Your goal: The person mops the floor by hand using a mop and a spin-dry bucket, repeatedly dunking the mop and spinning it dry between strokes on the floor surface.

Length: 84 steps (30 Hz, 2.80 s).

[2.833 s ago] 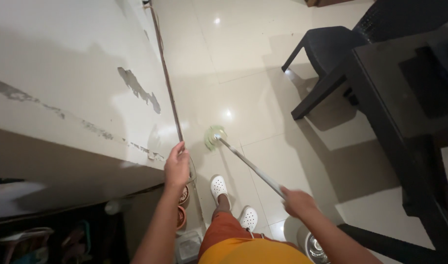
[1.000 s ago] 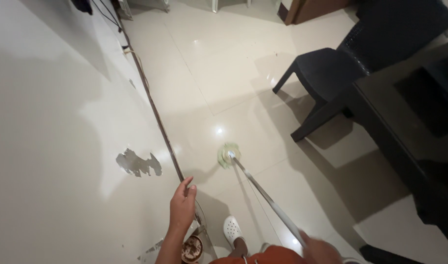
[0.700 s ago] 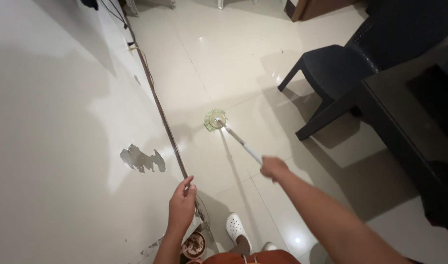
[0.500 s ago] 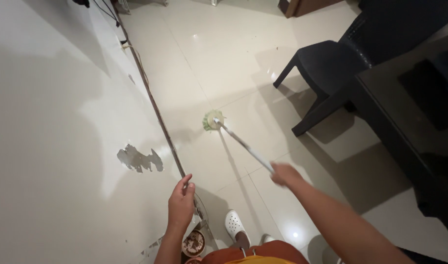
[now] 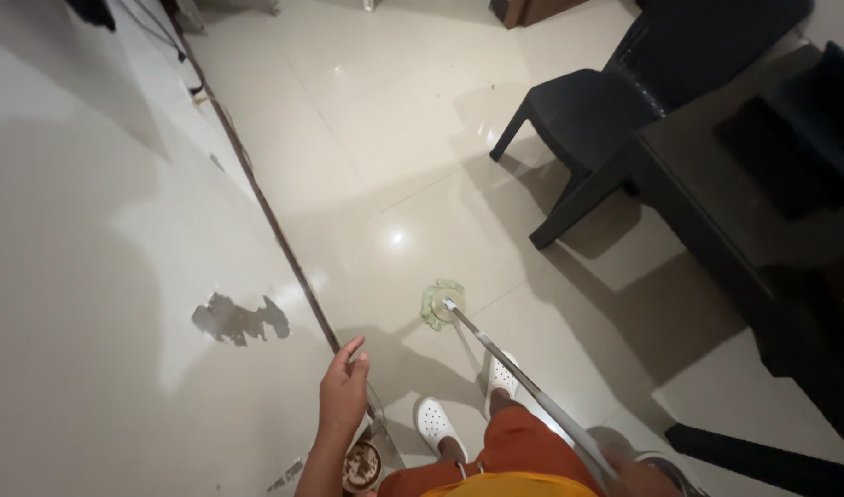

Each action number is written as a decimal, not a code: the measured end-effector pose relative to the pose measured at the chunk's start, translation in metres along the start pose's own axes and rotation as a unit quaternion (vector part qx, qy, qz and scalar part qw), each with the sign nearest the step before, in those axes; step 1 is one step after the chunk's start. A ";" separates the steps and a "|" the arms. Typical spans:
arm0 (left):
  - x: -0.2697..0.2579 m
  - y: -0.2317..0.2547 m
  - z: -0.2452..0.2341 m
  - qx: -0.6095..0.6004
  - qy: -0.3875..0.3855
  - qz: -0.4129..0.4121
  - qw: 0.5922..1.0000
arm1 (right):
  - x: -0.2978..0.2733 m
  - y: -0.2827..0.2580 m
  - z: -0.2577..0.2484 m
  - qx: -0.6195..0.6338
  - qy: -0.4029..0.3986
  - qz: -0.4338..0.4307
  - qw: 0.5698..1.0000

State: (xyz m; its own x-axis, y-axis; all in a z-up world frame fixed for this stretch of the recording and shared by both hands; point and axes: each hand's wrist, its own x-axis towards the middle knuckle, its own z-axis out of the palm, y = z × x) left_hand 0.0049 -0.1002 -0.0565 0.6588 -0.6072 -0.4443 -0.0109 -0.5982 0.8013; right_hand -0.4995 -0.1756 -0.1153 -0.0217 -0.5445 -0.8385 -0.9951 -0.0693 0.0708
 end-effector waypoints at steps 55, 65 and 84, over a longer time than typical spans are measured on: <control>0.051 0.139 0.228 0.093 -0.099 0.014 0.991 | 0.132 0.191 -0.098 0.118 -0.028 0.039 0.992; 0.076 0.182 0.291 0.015 -0.144 0.131 0.981 | 0.178 0.071 -0.181 0.043 0.051 -0.026 0.997; 0.063 0.192 0.328 0.042 -0.189 0.106 0.975 | 0.157 0.098 -0.242 0.116 0.024 0.019 0.993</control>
State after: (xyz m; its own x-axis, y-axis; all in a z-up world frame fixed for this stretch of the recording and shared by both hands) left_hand -0.2023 -0.4247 -0.0614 0.3112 -0.8615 -0.4013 -0.1890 -0.4699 0.8622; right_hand -0.5773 -0.4703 -0.1093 -0.0598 -0.5829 -0.8103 -0.9892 0.1437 -0.0303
